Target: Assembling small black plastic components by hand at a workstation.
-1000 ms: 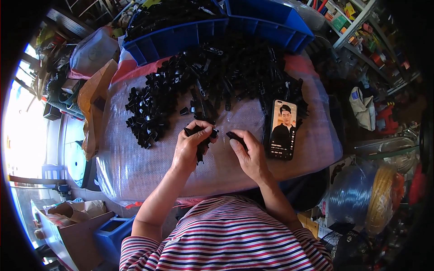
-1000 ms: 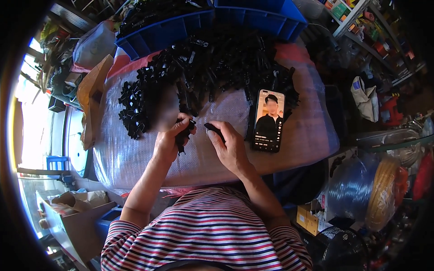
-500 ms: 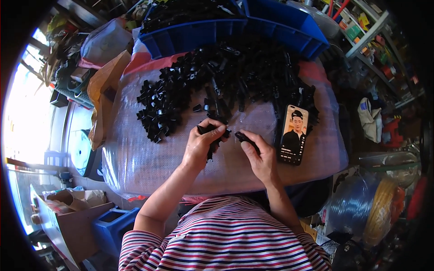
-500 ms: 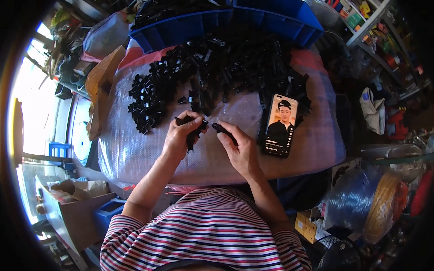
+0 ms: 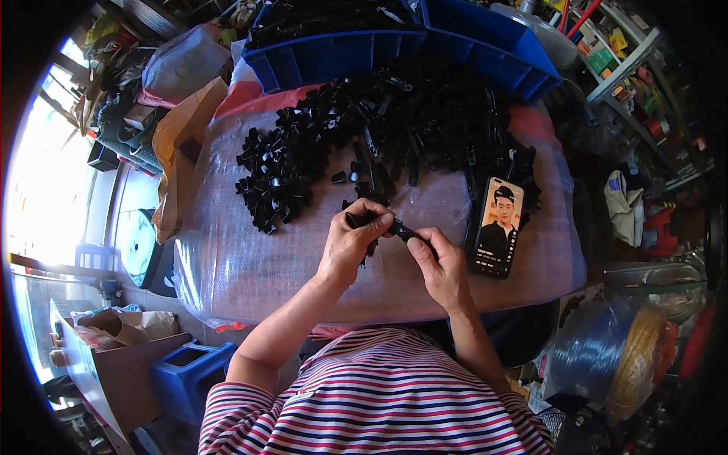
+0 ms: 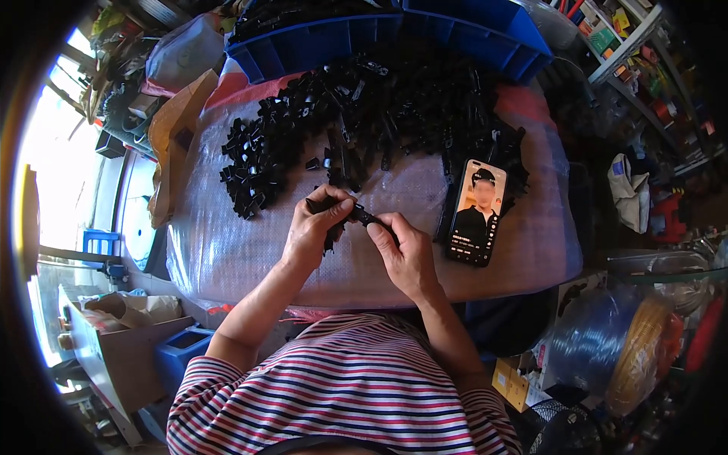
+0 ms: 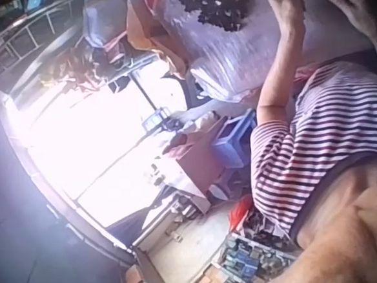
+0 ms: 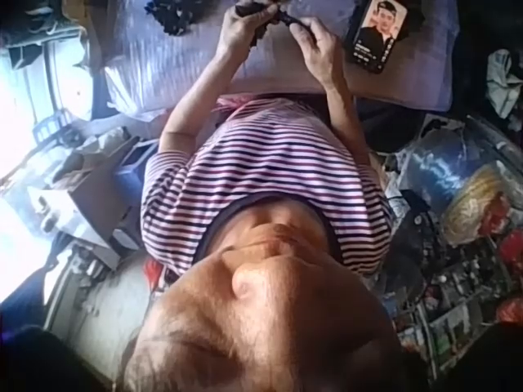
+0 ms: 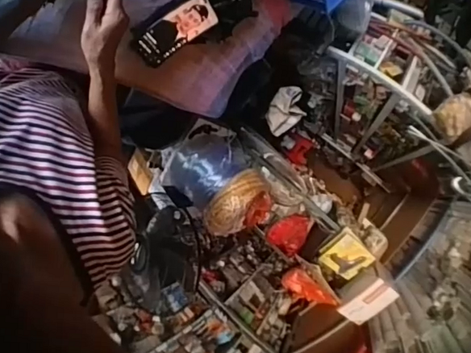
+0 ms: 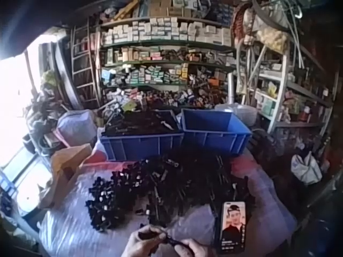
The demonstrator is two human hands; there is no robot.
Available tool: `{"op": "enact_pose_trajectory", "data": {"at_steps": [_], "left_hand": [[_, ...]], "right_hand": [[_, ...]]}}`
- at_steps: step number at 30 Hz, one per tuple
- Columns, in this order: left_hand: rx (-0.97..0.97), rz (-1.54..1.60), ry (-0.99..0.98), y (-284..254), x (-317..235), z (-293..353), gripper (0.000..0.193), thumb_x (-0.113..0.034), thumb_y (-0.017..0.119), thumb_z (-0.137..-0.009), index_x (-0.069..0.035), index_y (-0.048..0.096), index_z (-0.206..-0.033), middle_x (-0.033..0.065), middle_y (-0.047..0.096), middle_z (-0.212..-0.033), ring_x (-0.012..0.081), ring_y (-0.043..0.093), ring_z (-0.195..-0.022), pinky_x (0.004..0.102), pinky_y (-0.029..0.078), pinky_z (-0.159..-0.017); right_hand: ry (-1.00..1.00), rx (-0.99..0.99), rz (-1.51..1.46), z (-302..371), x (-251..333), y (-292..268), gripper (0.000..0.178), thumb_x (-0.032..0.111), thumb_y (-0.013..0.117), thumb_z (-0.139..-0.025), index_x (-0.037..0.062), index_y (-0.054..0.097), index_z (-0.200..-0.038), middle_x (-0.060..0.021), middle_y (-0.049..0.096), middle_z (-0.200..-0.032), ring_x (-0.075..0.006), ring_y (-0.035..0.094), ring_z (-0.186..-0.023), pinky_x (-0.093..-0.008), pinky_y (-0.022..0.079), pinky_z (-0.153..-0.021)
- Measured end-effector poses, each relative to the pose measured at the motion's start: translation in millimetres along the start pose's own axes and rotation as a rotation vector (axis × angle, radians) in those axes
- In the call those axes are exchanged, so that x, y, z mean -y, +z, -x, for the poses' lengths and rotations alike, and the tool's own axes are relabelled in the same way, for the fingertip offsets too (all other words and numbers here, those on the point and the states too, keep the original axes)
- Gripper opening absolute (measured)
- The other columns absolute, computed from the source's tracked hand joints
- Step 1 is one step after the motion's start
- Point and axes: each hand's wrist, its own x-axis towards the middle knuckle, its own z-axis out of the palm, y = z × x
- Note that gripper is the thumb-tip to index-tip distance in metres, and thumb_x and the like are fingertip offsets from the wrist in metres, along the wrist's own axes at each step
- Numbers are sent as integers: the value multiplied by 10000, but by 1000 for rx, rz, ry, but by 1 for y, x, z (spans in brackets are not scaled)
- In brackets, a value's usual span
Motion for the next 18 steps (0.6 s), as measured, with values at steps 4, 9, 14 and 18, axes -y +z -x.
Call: {"op": "enact_pose_trajectory", "data": {"at_steps": [4,9,14,18], "left_hand": [[-64,-266,354,3,8,2,52,-95,607,-797,-49,590,-814,-9,562,-660,17,432,-539,173,317,-471],[-160,-247,308,-1,8,7,34,-11,587,-783,1,565,-806,10,574,-726,66,505,-687,207,419,-637],[-43,334,131,-5,-10,3,156,-196,540,-854,-51,564,-907,10,548,-711,72,472,-549,199,360,-451],[-6,454,0,-18,-2,-5,237,-293,507,-843,-65,561,-879,32,564,-720,99,503,-582,209,374,-452]], "right_hand": [[-10,-2,0,-3,-4,7,158,159,550,-865,2,552,-850,-90,519,-586,-131,477,-517,-271,387,-486],[-18,-63,-129,-11,-2,31,143,120,570,-844,-12,541,-798,-134,560,-619,-164,571,-565,-293,419,-501],[-120,-148,-10,-25,15,42,131,110,554,-854,7,503,-914,-126,572,-731,-237,573,-614,-309,441,-567],[-264,-148,85,-25,7,44,190,99,573,-814,22,516,-978,-140,525,-868,-311,529,-800,-357,441,-688]]}}
